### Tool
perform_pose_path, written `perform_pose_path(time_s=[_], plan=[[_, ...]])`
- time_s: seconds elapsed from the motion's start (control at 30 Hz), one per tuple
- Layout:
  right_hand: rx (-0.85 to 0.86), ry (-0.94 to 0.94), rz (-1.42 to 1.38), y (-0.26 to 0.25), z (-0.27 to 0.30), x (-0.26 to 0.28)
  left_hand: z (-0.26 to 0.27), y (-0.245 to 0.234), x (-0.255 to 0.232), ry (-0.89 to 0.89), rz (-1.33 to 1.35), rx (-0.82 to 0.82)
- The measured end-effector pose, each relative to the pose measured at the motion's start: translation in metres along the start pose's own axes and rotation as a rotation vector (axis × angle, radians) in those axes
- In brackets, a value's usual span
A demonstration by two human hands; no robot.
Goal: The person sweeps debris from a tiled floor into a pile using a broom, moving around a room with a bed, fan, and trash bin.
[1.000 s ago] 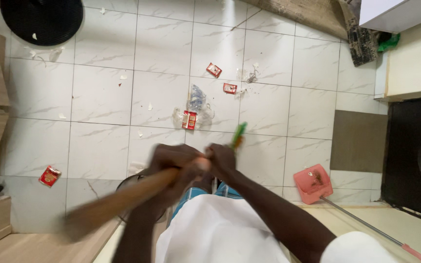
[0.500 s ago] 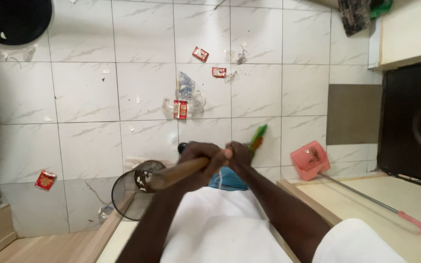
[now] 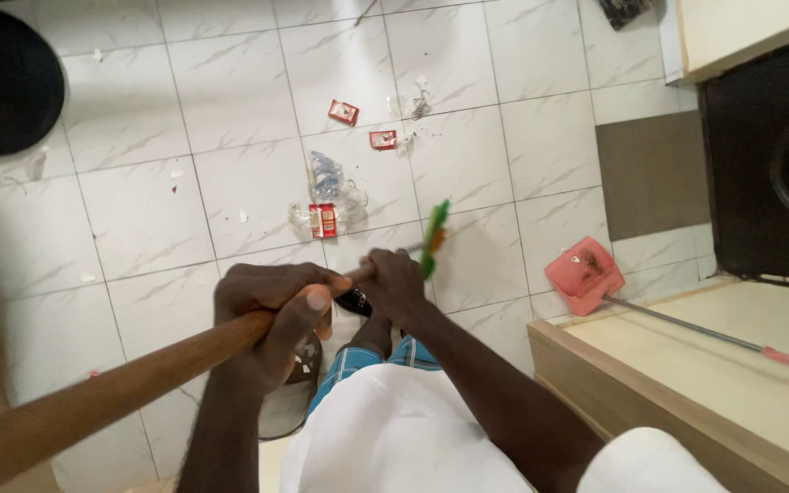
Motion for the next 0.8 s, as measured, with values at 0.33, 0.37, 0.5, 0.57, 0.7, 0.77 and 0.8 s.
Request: perform_pose_path(time_s=[0.33, 0.37, 0.5, 0.57, 0.7, 0.77, 0.8], plan=[[0.141, 0.373, 0.082, -0.025, 0.065, -0.133, 0.017, 0.119, 0.059, -0.277, 0.032, 0.237], [0.084, 0.338, 0.021, -0.023, 0.064, -0.131, 0.019, 0.122, 0.055, -0.28, 0.026, 0.241], [-0.049, 0.239, -0.03, -0.015, 0.051, -0.101, 0.017, 0.106, 0.015, -0.166, -0.114, 0.179], [-0.029, 0.17, -0.075, -0.011, 0.042, -0.082, 0.017, 0.106, -0.006, -0.147, -0.209, 0.169], [-0.041, 0.011, -0.202, -0.025, 0.033, -0.051, 0.014, 0.122, -0.048, 0.026, -0.28, 0.15], [-0.07, -0.084, -0.278, -0.037, 0.037, -0.038, 0.017, 0.131, -0.062, 0.144, -0.257, 0.159], [-0.073, -0.083, -0.279, -0.041, 0.041, -0.039, 0.019, 0.13, -0.061, 0.098, -0.205, 0.13]])
Point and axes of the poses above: each hand's wrist, its own z-axis away from the middle knuckle, its own y-axis out of the palm, x = y × z, the point moved 7 cm from there along -z, towards the middle knuckle, and after that the axes turned 11 degrees about -z, right-handed, at the moved point
